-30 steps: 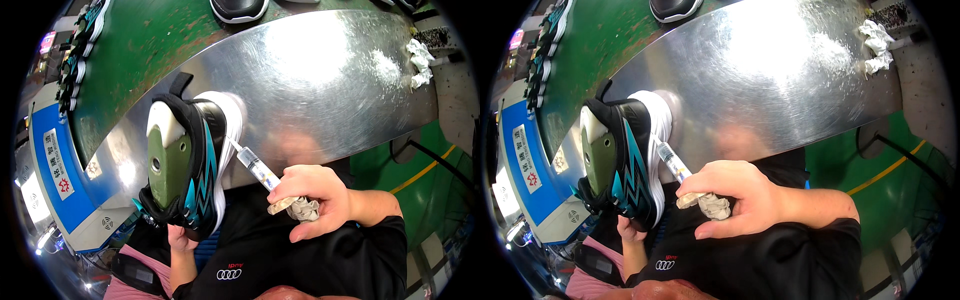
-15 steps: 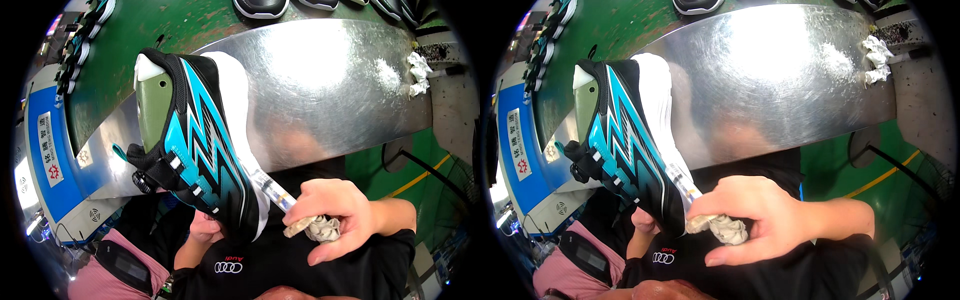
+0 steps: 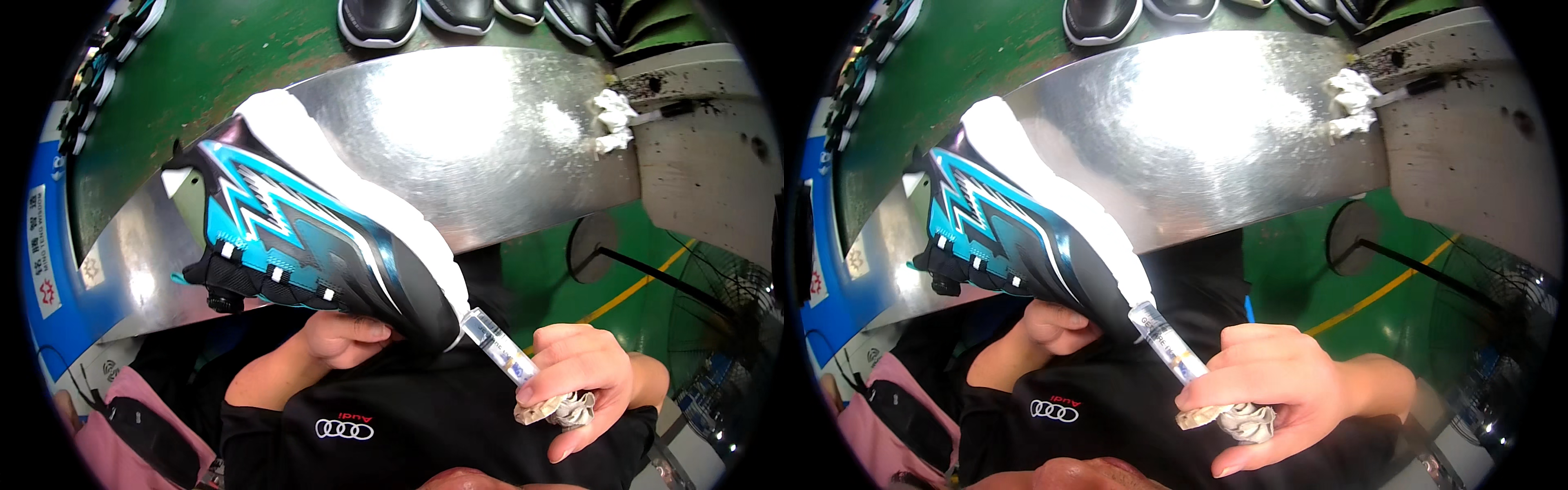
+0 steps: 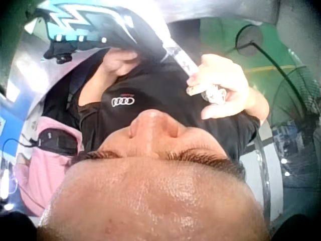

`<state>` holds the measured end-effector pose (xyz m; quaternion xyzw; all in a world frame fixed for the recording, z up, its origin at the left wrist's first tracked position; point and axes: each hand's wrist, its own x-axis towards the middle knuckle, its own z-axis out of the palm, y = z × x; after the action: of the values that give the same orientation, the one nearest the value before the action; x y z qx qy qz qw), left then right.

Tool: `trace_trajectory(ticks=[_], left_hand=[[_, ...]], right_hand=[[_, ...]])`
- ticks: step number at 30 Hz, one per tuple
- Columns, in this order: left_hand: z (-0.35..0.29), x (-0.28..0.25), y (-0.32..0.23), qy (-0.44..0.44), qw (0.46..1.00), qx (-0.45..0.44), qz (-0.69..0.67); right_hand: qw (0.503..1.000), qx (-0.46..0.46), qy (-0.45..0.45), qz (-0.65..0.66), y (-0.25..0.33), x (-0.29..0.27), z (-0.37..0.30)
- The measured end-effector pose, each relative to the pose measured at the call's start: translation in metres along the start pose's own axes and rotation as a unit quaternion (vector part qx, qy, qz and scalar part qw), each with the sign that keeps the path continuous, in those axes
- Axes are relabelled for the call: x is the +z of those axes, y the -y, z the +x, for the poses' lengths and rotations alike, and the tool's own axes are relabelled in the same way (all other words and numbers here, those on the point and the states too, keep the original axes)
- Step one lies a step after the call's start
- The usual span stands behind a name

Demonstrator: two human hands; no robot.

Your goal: The person applies adhesive around the sole seams of shoes using a syringe, wipes the excess with a cloth, and places the shoes onto the conveyor belt.

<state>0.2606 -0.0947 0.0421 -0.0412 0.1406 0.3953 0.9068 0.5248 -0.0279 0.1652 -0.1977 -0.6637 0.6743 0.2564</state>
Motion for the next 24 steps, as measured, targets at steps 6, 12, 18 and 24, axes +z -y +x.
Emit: trace_trajectory(ticks=[6,12,18,24], left_hand=[[0.041,-0.002,-0.004,0.063,0.998,0.004,0.032],[0.067,0.009,-0.012,0.039,0.997,0.010,0.061],[0.084,0.020,-0.014,0.058,0.996,0.052,0.035],[0.088,0.027,-0.016,0.047,0.996,0.054,0.049]], right_hand=[[0.996,-0.019,-0.029,-0.085,0.011,-0.004,-0.022],[0.981,-0.080,-0.085,-0.158,0.003,-0.003,-0.029],[0.959,-0.088,-0.097,-0.250,0.000,0.003,-0.026],[0.913,-0.126,-0.109,-0.373,-0.011,0.009,-0.019]])
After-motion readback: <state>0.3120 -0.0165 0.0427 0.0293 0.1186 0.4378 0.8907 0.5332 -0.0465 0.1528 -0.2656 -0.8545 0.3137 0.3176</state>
